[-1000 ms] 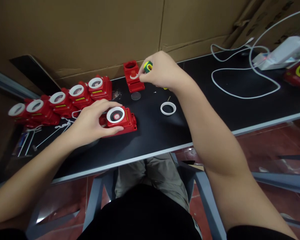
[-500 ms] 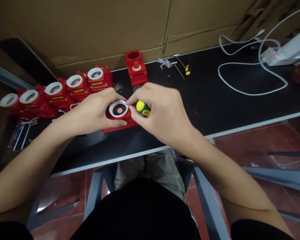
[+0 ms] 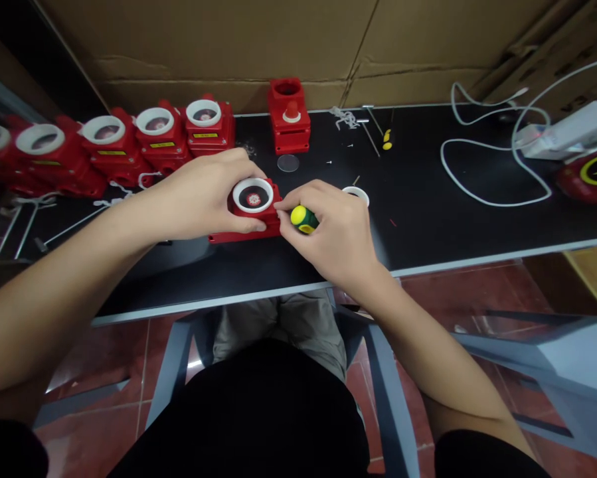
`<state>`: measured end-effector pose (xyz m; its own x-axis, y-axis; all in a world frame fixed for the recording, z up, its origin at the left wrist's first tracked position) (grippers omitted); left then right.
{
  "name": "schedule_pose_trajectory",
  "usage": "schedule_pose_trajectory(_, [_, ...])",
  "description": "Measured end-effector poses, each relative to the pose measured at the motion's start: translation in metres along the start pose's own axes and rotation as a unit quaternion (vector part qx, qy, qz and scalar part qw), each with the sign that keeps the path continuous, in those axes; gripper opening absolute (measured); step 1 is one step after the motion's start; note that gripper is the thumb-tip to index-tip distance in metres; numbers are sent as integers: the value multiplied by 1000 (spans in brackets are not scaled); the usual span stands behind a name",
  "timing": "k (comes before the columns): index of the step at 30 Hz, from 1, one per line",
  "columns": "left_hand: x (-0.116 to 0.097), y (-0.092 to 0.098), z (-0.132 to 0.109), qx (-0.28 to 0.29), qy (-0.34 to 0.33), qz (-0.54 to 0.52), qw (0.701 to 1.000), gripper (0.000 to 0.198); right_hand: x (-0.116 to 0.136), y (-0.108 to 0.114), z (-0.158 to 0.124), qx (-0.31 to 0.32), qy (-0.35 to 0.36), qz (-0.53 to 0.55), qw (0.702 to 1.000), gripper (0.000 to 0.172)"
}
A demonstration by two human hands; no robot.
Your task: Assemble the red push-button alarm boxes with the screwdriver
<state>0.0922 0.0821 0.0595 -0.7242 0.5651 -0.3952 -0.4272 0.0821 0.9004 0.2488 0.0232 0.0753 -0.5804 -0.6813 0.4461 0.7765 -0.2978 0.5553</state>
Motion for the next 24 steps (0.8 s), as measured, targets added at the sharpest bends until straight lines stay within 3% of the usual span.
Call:
schedule_pose_trajectory(11, [2,-2,0,-7,-11,-3,1000,51,6,-2,-10,4,83,-23,996,13])
schedule_pose_trajectory(17, [1,-1,-1,-4,-1,-6,1000,52,5,-5,-13,46,72,-82,993,8])
schedule_pose_trajectory(24, [0,0,-3,-12,-1,-32,999,52,11,-4,-14,35,114,-99,988,11])
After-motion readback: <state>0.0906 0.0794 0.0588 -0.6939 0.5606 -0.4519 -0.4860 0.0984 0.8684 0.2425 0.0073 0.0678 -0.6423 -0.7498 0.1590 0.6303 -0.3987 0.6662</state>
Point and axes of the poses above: each hand's wrist, its own z-axis towards the middle knuckle, its own y-axis out of the back of the hand, x = y × z, the point moved 10 cm from there along z, towards the middle knuckle, and after that the axes turned 7 degrees about -x, right-handed, at the moved point
